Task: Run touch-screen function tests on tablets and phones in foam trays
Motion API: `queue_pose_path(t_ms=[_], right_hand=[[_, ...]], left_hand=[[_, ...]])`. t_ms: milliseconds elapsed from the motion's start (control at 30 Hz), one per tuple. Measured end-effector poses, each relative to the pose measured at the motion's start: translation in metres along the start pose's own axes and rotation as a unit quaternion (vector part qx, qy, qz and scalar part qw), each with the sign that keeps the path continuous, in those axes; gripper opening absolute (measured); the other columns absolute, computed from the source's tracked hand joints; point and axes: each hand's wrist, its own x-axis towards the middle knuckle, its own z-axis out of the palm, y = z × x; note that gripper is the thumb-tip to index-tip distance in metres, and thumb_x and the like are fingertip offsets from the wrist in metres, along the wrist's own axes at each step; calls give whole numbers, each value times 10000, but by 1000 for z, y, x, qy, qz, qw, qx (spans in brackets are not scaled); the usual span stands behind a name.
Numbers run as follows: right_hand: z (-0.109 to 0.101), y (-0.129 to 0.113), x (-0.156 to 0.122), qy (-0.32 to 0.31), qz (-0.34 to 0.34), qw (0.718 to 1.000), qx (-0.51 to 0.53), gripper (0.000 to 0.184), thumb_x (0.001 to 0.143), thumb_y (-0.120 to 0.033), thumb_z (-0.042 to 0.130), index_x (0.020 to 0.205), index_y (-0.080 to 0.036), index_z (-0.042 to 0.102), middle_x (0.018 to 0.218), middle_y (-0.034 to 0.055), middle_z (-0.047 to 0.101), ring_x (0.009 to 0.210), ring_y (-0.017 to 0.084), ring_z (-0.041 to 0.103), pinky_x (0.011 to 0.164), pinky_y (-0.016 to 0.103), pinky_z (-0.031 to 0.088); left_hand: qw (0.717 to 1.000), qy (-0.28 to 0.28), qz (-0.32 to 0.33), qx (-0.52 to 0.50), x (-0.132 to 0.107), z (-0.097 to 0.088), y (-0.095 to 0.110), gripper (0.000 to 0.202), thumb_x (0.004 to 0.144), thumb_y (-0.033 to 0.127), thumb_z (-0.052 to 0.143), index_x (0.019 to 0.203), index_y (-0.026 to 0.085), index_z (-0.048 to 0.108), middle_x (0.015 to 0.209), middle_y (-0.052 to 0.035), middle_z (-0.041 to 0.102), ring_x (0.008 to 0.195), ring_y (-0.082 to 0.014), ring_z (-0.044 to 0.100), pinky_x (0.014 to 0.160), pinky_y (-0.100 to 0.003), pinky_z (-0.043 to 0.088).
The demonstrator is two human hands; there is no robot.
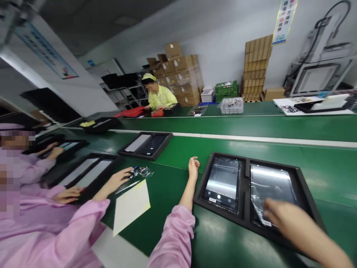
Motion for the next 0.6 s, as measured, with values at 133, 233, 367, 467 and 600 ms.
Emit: queue_pose_path(t_ms=[133,233,367,467,600], right_hand=[[79,-78,-15,-164,-80,983,-34,210,820,-117,592,971,-187,722,857,104,718,821,336,707,662,325,506],[118,-82,-7,-130,-23,990,-41,318,918,-56,444,1032,-162,721,861,127,716,843,316,714,677,311,515],[97,-61,24,-105,37,993,-42,326,1021,-171,421,939,-167,737,895,137,717,876,319,709,696,316,506],[55,-55,60,-94,99,990,-40,389,1064,-269,421,855,-199,740,880,96,721,882,291,705,703,301,482],[27,-52,106,-16,159,987,-23,427,1060,-329,415,825,-224,755,845,84,716,832,269,700,624,282,432]], left_hand=[[1000,-8,-5,22,1,0,-5,532,921,671,492,880,150,593,597,33,508,515,-107,490,524,-236,402],[999,-14,1,36,0,0,-6,553,907,695,487,862,155,601,595,19,529,533,-114,514,542,-239,423],[998,-20,16,50,-2,2,-8,615,866,765,462,824,169,607,582,0,546,538,-125,524,538,-238,428],[998,-24,29,59,-4,4,-9,638,850,788,452,813,172,612,585,-9,558,544,-131,531,545,-245,436],[995,-32,46,79,-7,6,-9,634,857,783,441,808,176,614,591,-12,567,549,-135,536,559,-252,445]])
